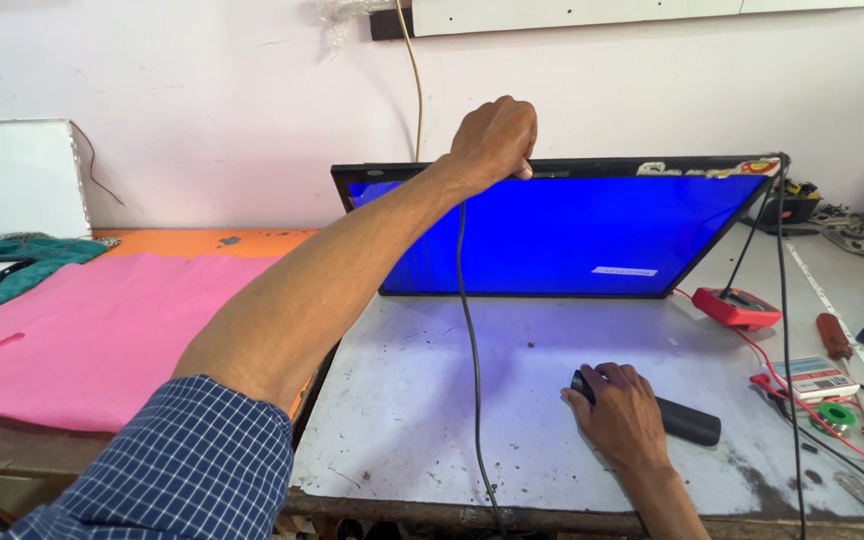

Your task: The person uses a screwdriver to tighten screws on a circuit board inside a disassembled television. They connect a power cable, plug it in, and use a remote to turn the TV on, which displays a blue screen.

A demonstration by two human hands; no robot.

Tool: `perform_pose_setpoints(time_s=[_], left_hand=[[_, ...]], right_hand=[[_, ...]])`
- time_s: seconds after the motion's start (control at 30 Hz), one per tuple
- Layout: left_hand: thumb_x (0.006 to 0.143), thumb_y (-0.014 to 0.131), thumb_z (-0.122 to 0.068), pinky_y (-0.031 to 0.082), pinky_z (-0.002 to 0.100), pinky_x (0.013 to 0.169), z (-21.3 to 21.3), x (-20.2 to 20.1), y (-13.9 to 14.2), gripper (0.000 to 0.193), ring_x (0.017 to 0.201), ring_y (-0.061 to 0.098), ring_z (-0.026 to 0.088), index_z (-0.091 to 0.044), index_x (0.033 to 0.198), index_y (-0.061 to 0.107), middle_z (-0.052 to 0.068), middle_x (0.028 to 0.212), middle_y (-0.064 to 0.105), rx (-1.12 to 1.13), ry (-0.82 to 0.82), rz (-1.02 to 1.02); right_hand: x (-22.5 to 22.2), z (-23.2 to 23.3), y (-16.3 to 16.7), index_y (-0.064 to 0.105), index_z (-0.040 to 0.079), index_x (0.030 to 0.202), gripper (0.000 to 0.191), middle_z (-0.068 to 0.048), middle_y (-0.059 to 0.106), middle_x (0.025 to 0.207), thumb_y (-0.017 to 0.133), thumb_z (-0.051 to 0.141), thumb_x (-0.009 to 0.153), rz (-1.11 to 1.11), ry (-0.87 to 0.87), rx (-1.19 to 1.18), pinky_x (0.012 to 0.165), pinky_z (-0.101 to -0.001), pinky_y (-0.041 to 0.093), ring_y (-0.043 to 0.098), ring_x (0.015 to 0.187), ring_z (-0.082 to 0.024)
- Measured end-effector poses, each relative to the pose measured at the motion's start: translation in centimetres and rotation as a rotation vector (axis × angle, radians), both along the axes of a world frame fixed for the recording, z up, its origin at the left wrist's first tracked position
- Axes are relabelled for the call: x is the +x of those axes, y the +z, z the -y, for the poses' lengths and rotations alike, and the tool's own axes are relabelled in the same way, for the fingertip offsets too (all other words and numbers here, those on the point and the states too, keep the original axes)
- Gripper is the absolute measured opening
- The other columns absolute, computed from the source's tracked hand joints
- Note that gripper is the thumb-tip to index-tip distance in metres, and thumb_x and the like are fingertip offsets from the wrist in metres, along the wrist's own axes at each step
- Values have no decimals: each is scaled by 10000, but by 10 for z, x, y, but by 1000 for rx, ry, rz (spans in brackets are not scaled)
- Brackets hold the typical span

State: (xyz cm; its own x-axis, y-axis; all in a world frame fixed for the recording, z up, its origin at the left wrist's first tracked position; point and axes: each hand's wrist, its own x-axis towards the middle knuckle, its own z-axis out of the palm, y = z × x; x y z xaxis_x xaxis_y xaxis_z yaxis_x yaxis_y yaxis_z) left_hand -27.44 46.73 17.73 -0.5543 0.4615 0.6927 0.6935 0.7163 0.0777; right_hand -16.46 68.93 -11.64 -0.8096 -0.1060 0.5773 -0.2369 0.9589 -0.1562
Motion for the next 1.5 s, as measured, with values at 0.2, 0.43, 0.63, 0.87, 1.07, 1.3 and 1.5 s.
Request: perform_pose_setpoints(time_s=[0.2, 0.43, 0.63, 0.87, 1.07, 1.3, 1.5], left_hand=[[828, 585, 33, 519, 313, 444, -4, 6, 4, 376, 454, 690, 120, -131, 498, 511, 49, 464, 605, 4, 83, -8], [831, 610, 28, 511, 300, 449, -8, 9, 7, 391, 444, 683, 139, -132, 492, 498, 42, 445, 584, 15, 110, -15], [847, 586, 55, 479, 316, 413, -10, 9, 10, 464, 470, 709, 140, -155, 468, 421, 61, 433, 521, -22, 106, 7], [843, 573, 79, 508, 316, 421, -15, 3, 10, 464, 515, 744, 159, -136, 480, 379, 77, 446, 528, -8, 103, 5], [842, 648, 45, 526, 389, 443, -12, -5, 2, 432, 557, 745, 232, -60, 495, 413, 161, 500, 597, -43, 91, -147], [701, 687, 73, 580, 471, 536, -7, -8, -3, 199, 649, 718, 382, -16, 546, 601, 223, 636, 655, -81, 123, -405], [719, 658, 69, 583, 466, 526, -9, -16, -6, 184, 642, 710, 383, 1, 558, 600, 246, 626, 634, -104, 204, -439]], right_hand=[[4, -2, -1, 714, 35, 1156, 450, -110, 714, 1086, 734, 357, 841, 12, -81, 18, 999, -427, 474, 615, 1086, -281], [6, -13, -8, 699, 14, 1039, 229, -126, 705, 1110, 680, 170, 872, -34, -142, -5, 1036, -447, 449, 609, 1133, -294], [-4, -27, -19, 692, -7, 1086, 243, -152, 699, 1140, 601, 22, 863, -59, -178, -9, 1159, -486, 386, 598, 1205, -306], [-10, -36, -32, 699, 31, 1201, 364, -150, 686, 1285, 574, 50, 860, -142, -264, 2, 1213, -477, 358, 567, 1324, -314], [-13, -35, -35, 700, 37, 1200, 353, -149, 686, 1284, 598, 90, 866, -156, -263, -20, 1196, -483, 358, 571, 1311, -317], [-8, -16, -10, 668, 24, 1236, 457, -176, 670, 1275, 725, 159, 803, -212, -136, -52, 1155, -508, 380, 573, 1284, -335], [-41, -7, 90, 612, 18, 1342, 512, -203, 626, 1349, 724, 51, 842, -573, 248, -24, 1104, -492, 454, 555, 1319, -389]])
